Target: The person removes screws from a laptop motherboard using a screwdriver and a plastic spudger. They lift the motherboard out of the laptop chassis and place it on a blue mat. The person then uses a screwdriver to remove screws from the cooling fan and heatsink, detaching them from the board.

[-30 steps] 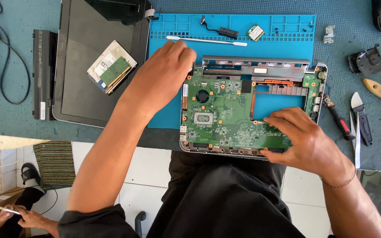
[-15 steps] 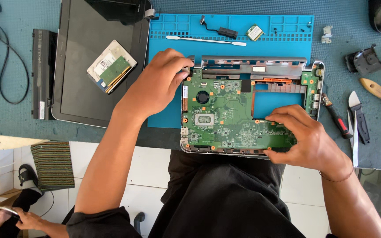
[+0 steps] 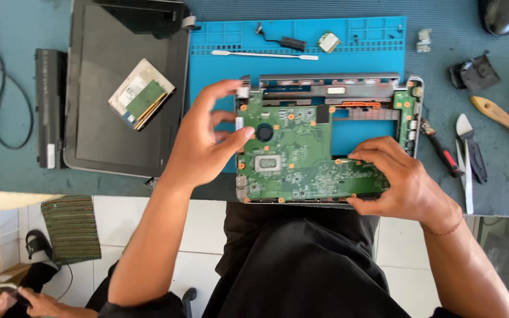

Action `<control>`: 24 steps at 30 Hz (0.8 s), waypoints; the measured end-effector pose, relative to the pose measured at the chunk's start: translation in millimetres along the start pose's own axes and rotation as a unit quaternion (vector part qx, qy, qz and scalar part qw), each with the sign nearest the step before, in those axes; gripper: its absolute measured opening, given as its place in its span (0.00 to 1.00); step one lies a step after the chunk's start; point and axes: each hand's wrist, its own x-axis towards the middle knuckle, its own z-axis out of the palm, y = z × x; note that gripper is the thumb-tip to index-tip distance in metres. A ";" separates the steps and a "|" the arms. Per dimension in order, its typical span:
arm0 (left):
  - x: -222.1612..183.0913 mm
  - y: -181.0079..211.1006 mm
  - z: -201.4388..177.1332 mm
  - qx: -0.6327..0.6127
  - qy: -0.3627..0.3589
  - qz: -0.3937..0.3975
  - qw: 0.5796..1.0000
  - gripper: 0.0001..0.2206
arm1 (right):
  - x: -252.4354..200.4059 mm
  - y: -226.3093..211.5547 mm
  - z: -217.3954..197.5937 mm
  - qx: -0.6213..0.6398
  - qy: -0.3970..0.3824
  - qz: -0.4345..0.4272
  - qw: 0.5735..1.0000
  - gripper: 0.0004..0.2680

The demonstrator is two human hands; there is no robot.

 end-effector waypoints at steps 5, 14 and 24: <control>-19.0 -9.3 18.4 -0.135 0.099 -0.075 0.983 0.32 | -1.3 1.7 -3.4 0.032 0.008 0.003 0.999 0.26; -45.2 -3.5 35.3 -0.140 0.141 -0.071 0.977 0.33 | -2.3 2.8 -4.7 0.020 0.029 -0.038 0.999 0.24; -51.7 37.6 45.8 -0.167 0.170 0.008 0.971 0.25 | -12.3 5.3 -14.8 0.035 0.048 -0.063 0.996 0.26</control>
